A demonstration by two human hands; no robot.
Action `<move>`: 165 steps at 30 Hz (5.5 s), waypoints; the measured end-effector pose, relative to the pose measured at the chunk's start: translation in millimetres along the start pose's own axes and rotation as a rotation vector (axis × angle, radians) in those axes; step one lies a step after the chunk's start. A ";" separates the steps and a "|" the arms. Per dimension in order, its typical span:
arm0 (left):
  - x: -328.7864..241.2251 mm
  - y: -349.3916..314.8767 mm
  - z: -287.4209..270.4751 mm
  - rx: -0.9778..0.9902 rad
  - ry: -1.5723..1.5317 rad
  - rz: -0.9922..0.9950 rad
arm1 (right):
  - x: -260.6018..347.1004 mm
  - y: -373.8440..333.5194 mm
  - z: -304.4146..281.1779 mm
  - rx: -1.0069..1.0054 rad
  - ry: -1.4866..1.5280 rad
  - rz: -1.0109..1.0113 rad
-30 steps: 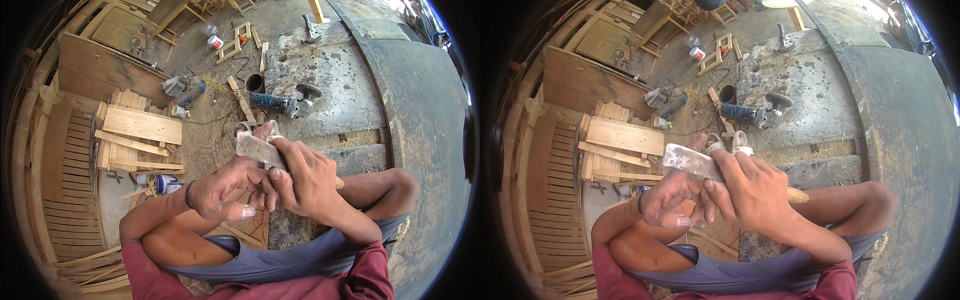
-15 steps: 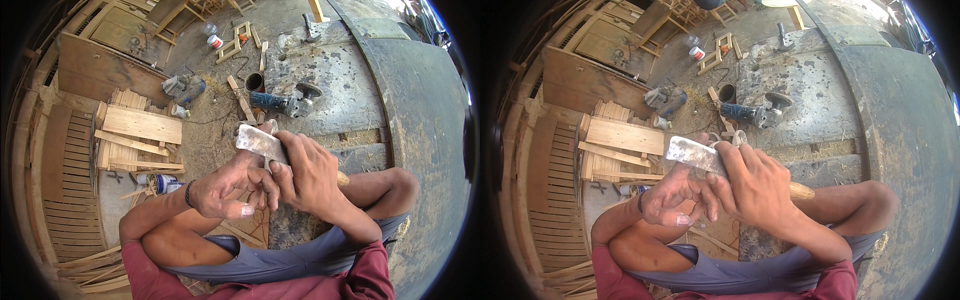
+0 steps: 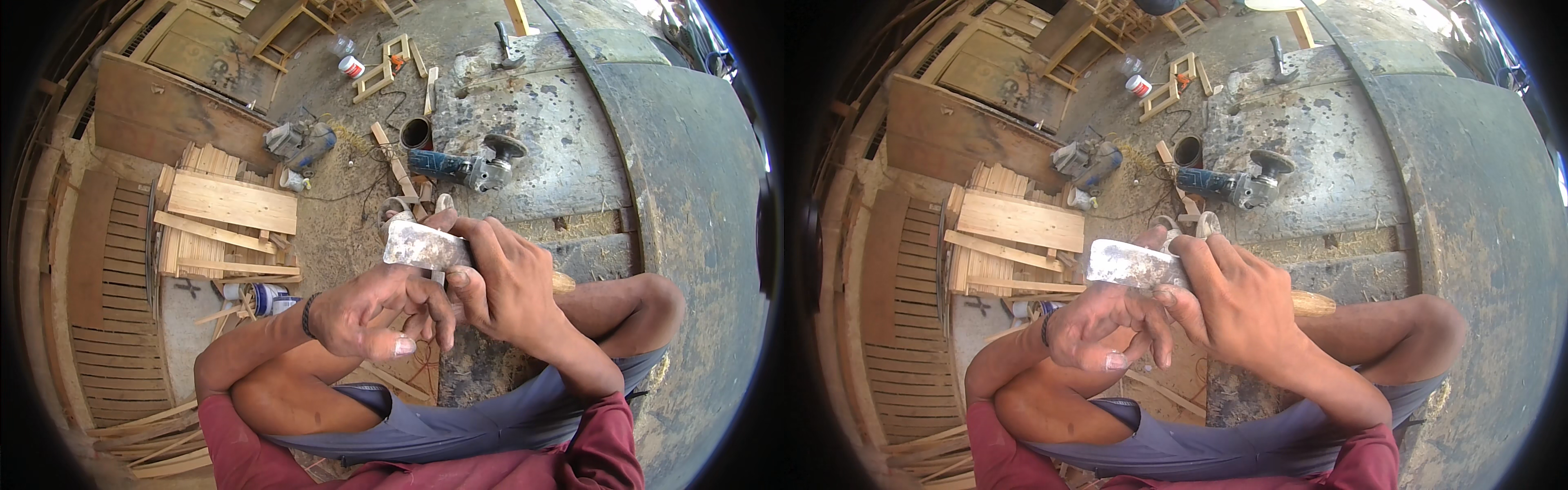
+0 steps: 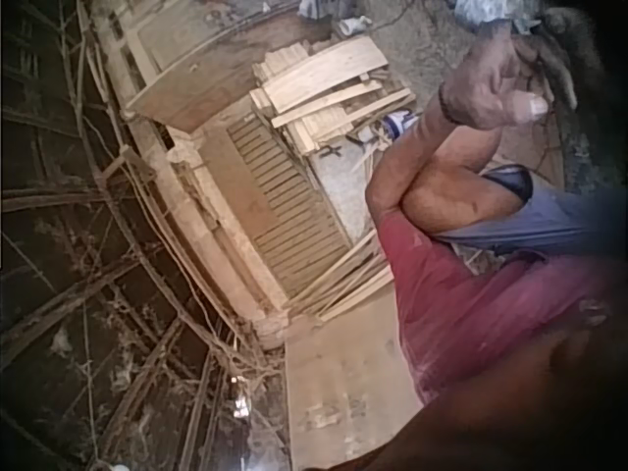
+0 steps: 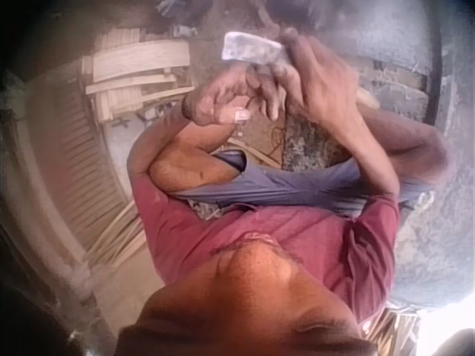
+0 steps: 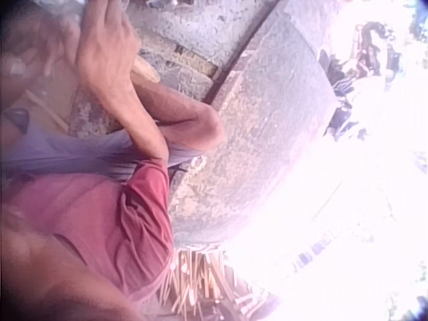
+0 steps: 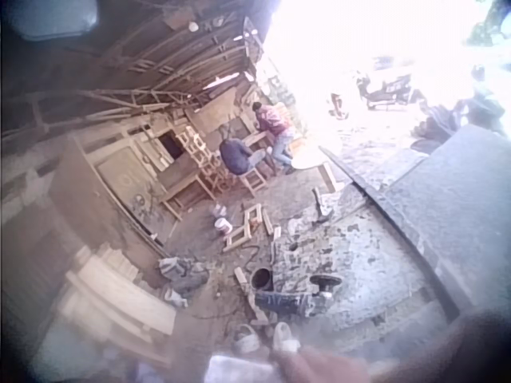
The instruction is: The person cleans a metal blade by scraping it with another metal piece while sitting on the ground.
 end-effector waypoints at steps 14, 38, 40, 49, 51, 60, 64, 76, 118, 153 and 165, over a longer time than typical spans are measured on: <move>-3.3 -1.5 3.0 0.005 0.017 -0.006 | 2.5 -2.7 7.6 0.022 0.037 -0.001; 0.0 2.3 -0.3 0.022 0.007 -0.143 | -1.0 -3.6 14.0 0.030 0.030 0.016; -0.4 2.9 0.0 0.012 0.006 -0.167 | -3.5 -3.4 12.7 0.049 0.014 0.020; -2.0 6.0 1.8 -0.061 -0.146 -0.056 | -9.1 -1.2 10.0 0.050 -0.016 0.029; 0.5 6.6 -1.6 -0.051 -0.124 -0.062 | -9.8 -1.2 10.1 0.058 -0.017 0.032; 6.7 4.0 6.1 0.043 0.047 -0.013 | -31.3 3.5 -3.5 0.025 0.018 0.244; 1.9 6.3 12.4 0.037 0.004 -0.007 | -31.8 4.5 -8.9 -0.067 0.128 0.237; -3.4 6.9 3.9 -0.052 -0.073 -0.037 | -11.5 -2.0 11.7 -0.012 0.153 0.031; 5.2 3.6 1.5 0.088 -0.097 -0.086 | -14.8 2.4 4.5 0.130 0.078 -0.054; 10.0 2.6 2.5 -0.084 0.073 -0.003 | -24.1 3.1 2.5 0.049 0.172 -0.027; 0.5 1.2 6.9 -0.195 0.477 -0.167 | -3.0 0.8 0.1 0.158 0.136 -0.133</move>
Point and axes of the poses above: each hand's wrist, its own y-axis towards the middle knuckle, its own z-axis out of the palm, x = y × z, the point moved 3 cm from there along y, towards the middle knuckle, and after that the axes turned 8 degrees about -z, right-handed, at the moved point
